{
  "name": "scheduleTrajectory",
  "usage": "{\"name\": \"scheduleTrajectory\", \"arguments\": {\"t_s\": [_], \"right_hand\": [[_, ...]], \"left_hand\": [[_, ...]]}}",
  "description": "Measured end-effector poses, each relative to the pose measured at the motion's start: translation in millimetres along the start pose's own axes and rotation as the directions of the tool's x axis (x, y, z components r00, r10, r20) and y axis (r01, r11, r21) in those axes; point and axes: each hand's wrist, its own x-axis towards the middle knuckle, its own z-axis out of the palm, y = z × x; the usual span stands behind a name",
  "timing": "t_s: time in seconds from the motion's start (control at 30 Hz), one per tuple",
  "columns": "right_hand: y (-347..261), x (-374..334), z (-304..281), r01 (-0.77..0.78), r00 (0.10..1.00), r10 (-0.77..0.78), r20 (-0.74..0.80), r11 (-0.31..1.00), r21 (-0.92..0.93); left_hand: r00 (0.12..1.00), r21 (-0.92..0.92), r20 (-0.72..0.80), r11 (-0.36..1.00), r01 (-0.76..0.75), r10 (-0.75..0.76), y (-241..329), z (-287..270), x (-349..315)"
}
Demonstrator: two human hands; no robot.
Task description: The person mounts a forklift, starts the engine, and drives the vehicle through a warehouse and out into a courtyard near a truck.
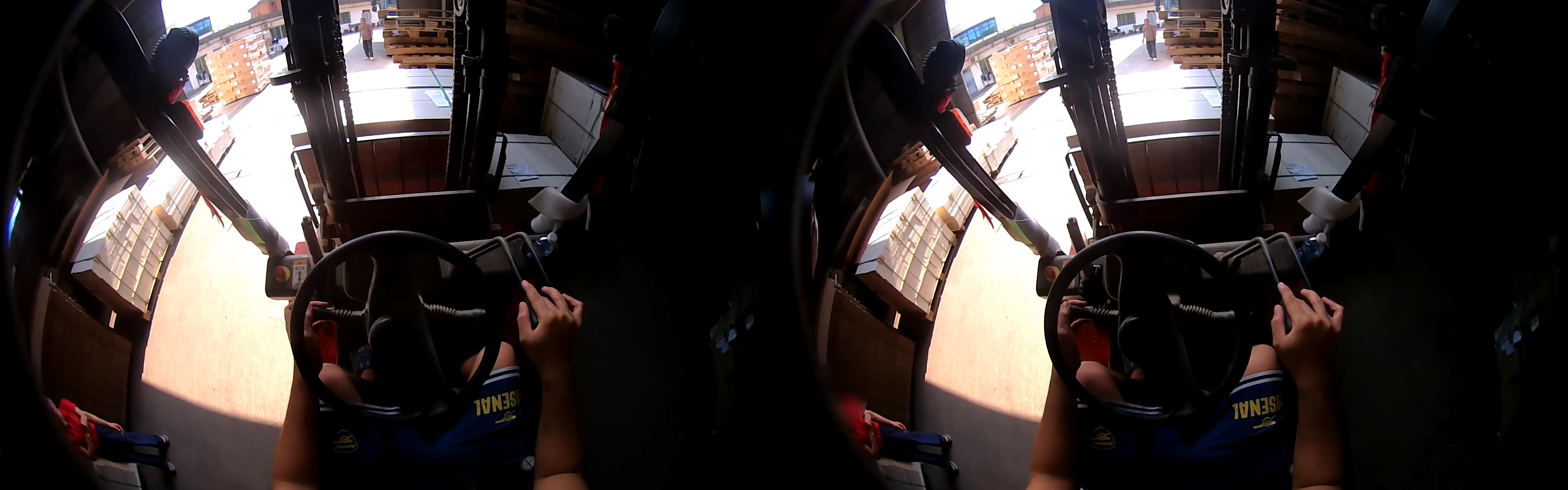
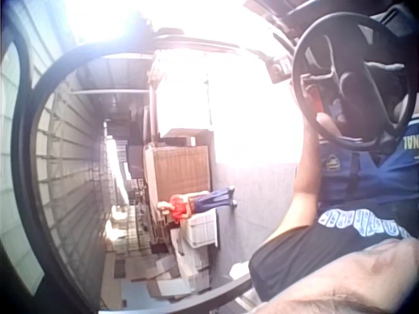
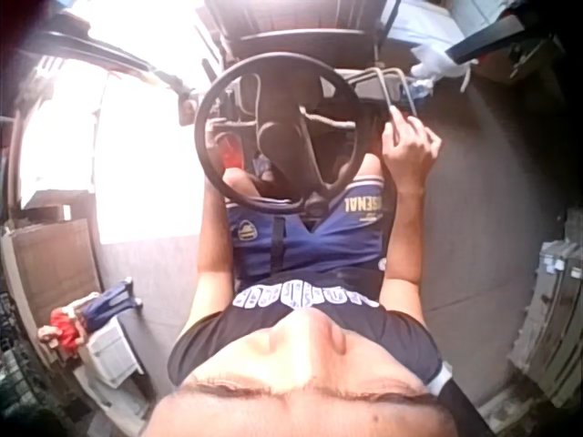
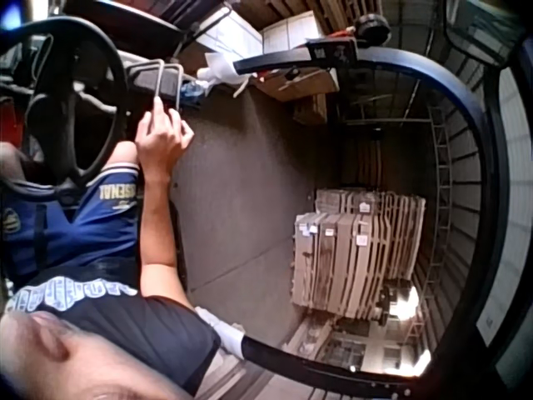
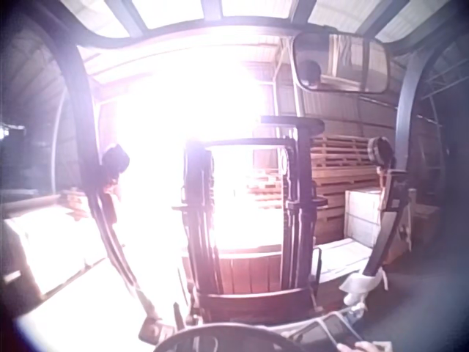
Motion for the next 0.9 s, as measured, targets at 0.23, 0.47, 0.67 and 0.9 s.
{"name": "scheduleTrajectory", "arguments": {"t_s": [0.23, 0.47, 0.67, 0.9], "right_hand": [[1.0, 0.6, -1.2, -0.002, 1.0, 0.002, 0.006, 1.0, 0.001], [-0.7, 2.0, -11.6, -0.028, 0.999, 0.028, 0.028, 1.0, -0.006], [-10.2, 8.9, -7.5, -0.028, 0.998, 0.026, 0.061, 0.999, 0.029], [-79.6, -15.5, -32.2, 0.07, 0.992, -0.108, 0.07, 0.908, 0.413]], "left_hand": [[0.999, 0.006, -0.043, 1.0, -0.002, 0.002, -10.0, 1.7, -9.1], [0.997, 0.013, -0.083, 1.0, -0.004, 0.005, -20.4, 2.5, -21.7], [0.985, 0.052, -0.164, 0.998, -0.038, 0.046, -23.3, -10.6, -15.9], [0.935, 0.214, -0.085, 0.923, -0.32, 0.344, -27.6, 1.7, -10.0]]}}
